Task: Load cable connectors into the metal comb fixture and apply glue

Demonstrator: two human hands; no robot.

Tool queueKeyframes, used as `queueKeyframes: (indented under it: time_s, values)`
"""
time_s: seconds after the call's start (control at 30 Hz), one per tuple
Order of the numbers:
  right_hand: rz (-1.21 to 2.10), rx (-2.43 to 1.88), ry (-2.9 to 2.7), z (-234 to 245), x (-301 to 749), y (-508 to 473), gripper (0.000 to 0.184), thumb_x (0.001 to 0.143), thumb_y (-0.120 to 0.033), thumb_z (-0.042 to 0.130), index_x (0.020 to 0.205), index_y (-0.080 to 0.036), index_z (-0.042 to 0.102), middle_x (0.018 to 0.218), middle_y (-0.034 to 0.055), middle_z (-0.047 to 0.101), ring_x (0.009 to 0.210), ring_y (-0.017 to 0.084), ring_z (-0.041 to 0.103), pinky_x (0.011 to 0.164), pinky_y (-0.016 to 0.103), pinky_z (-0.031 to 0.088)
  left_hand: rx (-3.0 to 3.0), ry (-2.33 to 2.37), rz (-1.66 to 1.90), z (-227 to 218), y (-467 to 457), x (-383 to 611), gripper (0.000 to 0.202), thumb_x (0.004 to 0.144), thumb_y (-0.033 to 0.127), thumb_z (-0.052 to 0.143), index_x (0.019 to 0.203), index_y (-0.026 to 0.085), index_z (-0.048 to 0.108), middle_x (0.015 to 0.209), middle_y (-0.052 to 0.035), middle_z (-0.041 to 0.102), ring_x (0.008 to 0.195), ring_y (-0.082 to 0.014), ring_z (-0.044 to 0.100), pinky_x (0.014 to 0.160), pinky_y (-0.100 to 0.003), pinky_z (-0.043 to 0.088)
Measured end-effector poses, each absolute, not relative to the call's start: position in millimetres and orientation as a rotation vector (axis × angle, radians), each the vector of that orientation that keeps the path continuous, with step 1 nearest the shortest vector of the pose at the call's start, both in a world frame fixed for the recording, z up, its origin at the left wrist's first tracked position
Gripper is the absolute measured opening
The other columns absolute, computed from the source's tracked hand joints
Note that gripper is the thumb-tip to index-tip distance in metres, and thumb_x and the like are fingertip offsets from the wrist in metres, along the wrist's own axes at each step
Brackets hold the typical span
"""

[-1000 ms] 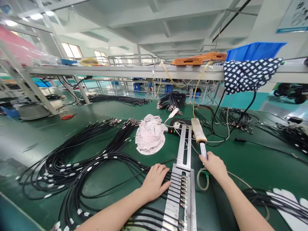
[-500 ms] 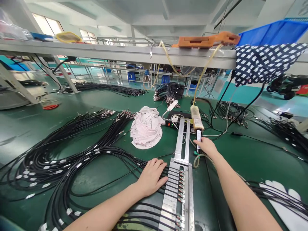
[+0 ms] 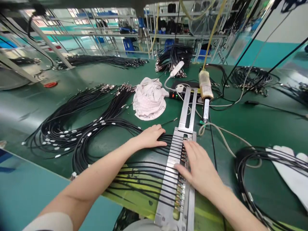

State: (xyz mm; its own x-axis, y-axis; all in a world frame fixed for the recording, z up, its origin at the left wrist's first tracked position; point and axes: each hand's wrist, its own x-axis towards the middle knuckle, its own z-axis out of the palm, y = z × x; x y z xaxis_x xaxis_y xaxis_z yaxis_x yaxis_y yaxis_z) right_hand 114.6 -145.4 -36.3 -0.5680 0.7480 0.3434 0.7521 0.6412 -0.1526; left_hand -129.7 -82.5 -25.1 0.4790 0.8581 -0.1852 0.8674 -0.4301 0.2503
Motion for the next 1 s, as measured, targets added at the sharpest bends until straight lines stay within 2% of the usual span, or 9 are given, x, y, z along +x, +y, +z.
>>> queueKeyframes:
  time_s: [0.07, 0.13, 0.23, 0.33, 0.47, 0.6, 0.83, 0.93, 1.0]
  values:
    - [-0.014, -1.216, -2.502, -55, 111, -166, 0.080, 0.086, -0.057, 0.045, 0.145, -0.010, 0.017, 0.137, 0.0209, 0.042, 0.127, 0.033, 0.039, 0.099, 0.050, 0.040, 2.402, 1.347, -0.118, -20, -72, -128, 0.056, 0.075, 0.054, 0.062, 0.115, 0.017, 0.051, 0.111, -0.0070, 0.053, 0.097, -0.0223, 0.054, 0.081, -0.028, 0.042]
    - [0.009, -1.295, -2.466, -69, 111, -173, 0.087, 0.085, -0.060, 0.044, 0.147, -0.010, 0.007, 0.140, 0.0221, 0.037, 0.130, 0.035, 0.034, 0.100, 0.053, 0.039, 2.374, 1.218, -0.219, -16, -61, -126, 0.063, 0.067, 0.055, 0.068, 0.115, 0.018, 0.049, 0.105, -0.0048, 0.057, 0.092, -0.0209, 0.057, 0.074, -0.025, 0.043]
    - [0.056, -1.363, -2.406, -79, 111, -172, 0.091, 0.084, -0.061, 0.044, 0.147, -0.011, 0.003, 0.143, 0.0224, 0.032, 0.133, 0.036, 0.029, 0.102, 0.054, 0.037, 2.320, 1.125, -0.352, -14, -50, -122, 0.071, 0.057, 0.049, 0.076, 0.114, 0.017, 0.047, 0.096, -0.0046, 0.061, 0.087, -0.0225, 0.058, 0.067, -0.025, 0.042]
    - [0.100, -1.384, -2.374, -79, 110, -171, 0.091, 0.084, -0.061, 0.044, 0.147, -0.009, 0.003, 0.144, 0.0232, 0.030, 0.134, 0.035, 0.028, 0.103, 0.053, 0.035, 2.209, 1.142, -0.352, -13, -45, -119, 0.060, 0.051, 0.039, 0.079, 0.100, 0.017, 0.052, 0.090, -0.0028, 0.060, 0.085, -0.0220, 0.057, 0.068, -0.026, 0.041]
    - [0.175, -1.419, -2.353, -77, 108, -172, 0.091, 0.084, -0.060, 0.045, 0.147, -0.011, 0.001, 0.145, 0.0220, 0.029, 0.135, 0.034, 0.026, 0.103, 0.053, 0.035, 2.015, 1.082, -0.354, -13, -40, -119, 0.032, 0.058, 0.032, 0.072, 0.075, 0.017, 0.051, 0.072, 0.0021, 0.056, 0.067, -0.0147, 0.056, 0.058, -0.023, 0.040]
    - [0.193, -1.447, -2.350, -77, 106, -174, 0.091, 0.084, -0.062, 0.042, 0.146, -0.007, 0.005, 0.146, 0.0226, 0.028, 0.136, 0.034, 0.024, 0.106, 0.050, 0.033, 1.821, 1.025, -0.324, -12, -37, -124, 0.026, 0.068, 0.032, 0.066, 0.071, 0.018, 0.044, 0.054, 0.0060, 0.043, 0.044, -0.0075, 0.042, 0.043, -0.020, 0.032]
    - [0.266, -1.500, -2.334, -74, 104, -175, 0.100, 0.080, -0.067, 0.045, 0.146, -0.005, 0.004, 0.146, 0.0242, 0.026, 0.137, 0.034, 0.021, 0.107, 0.050, 0.033, 1.668, 0.998, -0.133, 1, -32, -128, 0.030, 0.073, 0.037, 0.065, 0.070, 0.018, 0.042, 0.054, 0.0066, 0.033, 0.041, -0.0020, 0.026, 0.040, -0.017, 0.014]
    - [0.285, -1.521, -2.311, -74, 103, -175, 0.099, 0.081, -0.066, 0.045, 0.146, -0.003, 0.005, 0.146, 0.0248, 0.026, 0.137, 0.033, 0.021, 0.107, 0.049, 0.033, 1.667, 1.026, -0.061, -1, -33, -126, 0.029, 0.074, 0.038, 0.063, 0.069, 0.018, 0.042, 0.052, 0.0072, 0.031, 0.040, -0.0030, 0.025, 0.039, -0.018, 0.014]
    - [0.272, -1.518, -2.311, -74, 103, -175, 0.097, 0.082, -0.065, 0.044, 0.146, -0.002, 0.007, 0.146, 0.0246, 0.026, 0.137, 0.033, 0.021, 0.107, 0.049, 0.033, 1.783, 1.067, -0.095, -6, -37, -124, 0.027, 0.079, 0.041, 0.054, 0.069, 0.019, 0.042, 0.052, 0.0068, 0.033, 0.040, -0.0047, 0.028, 0.039, -0.020, 0.019]
